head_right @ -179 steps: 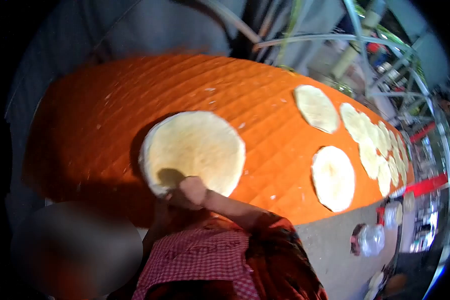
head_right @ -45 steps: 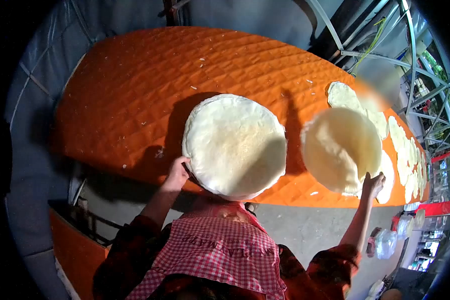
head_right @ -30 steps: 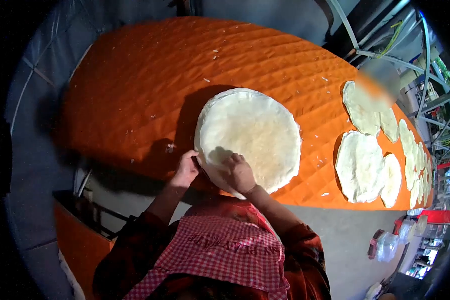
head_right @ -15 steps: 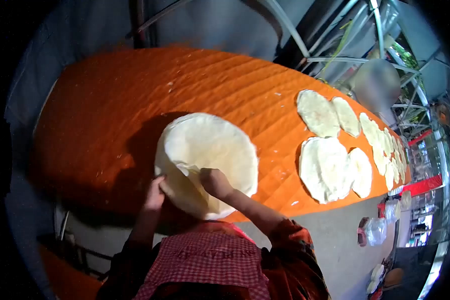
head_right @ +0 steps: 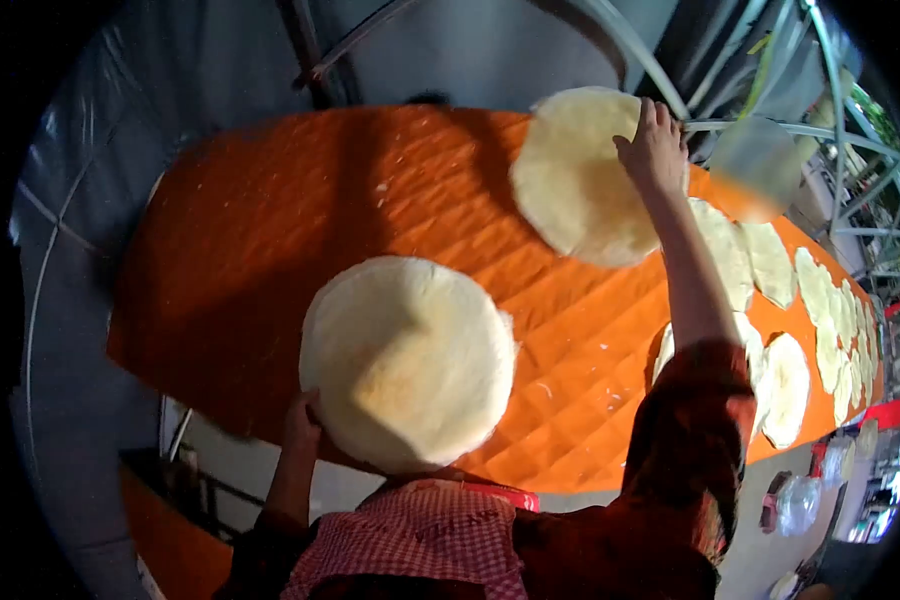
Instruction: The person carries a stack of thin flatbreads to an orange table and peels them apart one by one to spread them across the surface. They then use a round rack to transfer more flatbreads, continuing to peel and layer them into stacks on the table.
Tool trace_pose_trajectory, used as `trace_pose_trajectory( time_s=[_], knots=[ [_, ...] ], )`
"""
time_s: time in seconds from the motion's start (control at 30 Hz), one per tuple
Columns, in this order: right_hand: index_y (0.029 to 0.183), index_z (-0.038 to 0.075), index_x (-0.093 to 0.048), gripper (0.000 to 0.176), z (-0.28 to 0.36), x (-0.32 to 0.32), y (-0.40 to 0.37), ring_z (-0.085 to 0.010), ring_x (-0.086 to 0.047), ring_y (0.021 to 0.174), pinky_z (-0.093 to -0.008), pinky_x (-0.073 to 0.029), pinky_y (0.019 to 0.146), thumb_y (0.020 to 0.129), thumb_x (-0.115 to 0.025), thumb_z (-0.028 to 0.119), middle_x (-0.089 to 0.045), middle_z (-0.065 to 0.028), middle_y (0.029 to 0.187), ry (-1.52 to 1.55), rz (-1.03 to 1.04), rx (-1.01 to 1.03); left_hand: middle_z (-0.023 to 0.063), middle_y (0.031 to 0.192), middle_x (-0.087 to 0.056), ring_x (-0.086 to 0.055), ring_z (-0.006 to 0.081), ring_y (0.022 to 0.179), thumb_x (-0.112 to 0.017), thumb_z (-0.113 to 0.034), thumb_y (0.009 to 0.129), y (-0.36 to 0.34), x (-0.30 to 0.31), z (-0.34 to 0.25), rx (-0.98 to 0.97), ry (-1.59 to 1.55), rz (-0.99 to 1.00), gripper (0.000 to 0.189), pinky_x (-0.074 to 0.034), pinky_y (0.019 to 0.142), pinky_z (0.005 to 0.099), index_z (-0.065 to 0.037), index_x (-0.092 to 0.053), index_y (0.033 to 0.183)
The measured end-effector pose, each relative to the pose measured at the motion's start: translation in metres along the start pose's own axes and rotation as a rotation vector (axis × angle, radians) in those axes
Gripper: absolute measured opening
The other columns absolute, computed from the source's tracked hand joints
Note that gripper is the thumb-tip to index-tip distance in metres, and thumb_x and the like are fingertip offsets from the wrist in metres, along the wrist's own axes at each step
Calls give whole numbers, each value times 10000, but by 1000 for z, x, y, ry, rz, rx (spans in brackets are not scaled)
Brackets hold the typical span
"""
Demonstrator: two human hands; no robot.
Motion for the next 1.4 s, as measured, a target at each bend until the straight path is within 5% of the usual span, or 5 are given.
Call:
trace_pose_trajectory(
  time_s=[0.23, 0.53, 0.93, 1.13, 1.4],
  knots=[
    [1001, 16, -632, 234, 299, -33, -304, -347, -611, 889, -399, -496, 778, 775, -656, 73, -626, -178, 951, 1191, 726, -28, 115, 1218, -579, -538, 270, 1112, -515, -352, 913, 0, -11, -11, 49, -111, 200, 449, -405, 995, 401, -40, -539, 1234],
    [1253, -1, -416, 781, 473, -1, -364, -309, -431, 1138, -461, -419, 834, 744, -641, 546, -458, -145, 1187, 316, 875, 59, 90, 1178, -578, -528, 236, 1066, -479, -565, 917, 10, 5, -27, 330, -257, 424, 597, -414, 957, 390, -58, -541, 1225],
    [1092, 12, -517, 329, 517, 3, -348, -389, -589, 876, -431, -532, 720, 775, -515, 99, -567, -199, 984, 205, 790, 96, 93, 1331, -490, -431, 253, 1227, -510, -529, 916, 24, 29, -72, 307, -253, 566, 616, -332, 1052, 409, -52, -477, 1304],
    [721, 43, -635, 135, 417, 17, -289, -343, -627, 646, -422, -508, 616, 772, -590, 160, -649, -148, 711, 634, 717, -41, 94, 1386, -437, -386, 240, 1273, -550, -424, 918, 40, 48, -95, 191, -204, 437, 575, -283, 1083, 393, -46, -448, 1339],
    [786, 58, -612, 204, -114, 99, -329, -147, -528, 567, -328, -444, 534, 768, -640, 260, -532, -47, 576, 192, 328, -421, 90, 1383, -468, -426, 261, 1265, -509, -442, 931, 47, 62, -92, 221, -142, 438, 572, -328, 1056, 416, -71, -434, 1361]
  ],
)
Point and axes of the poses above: each hand's wrist, its own y-axis towards the middle knuckle, its own x-axis out of the back of the hand, z = x × y, the point moved 4 cm from there along y, towards the middle knuckle
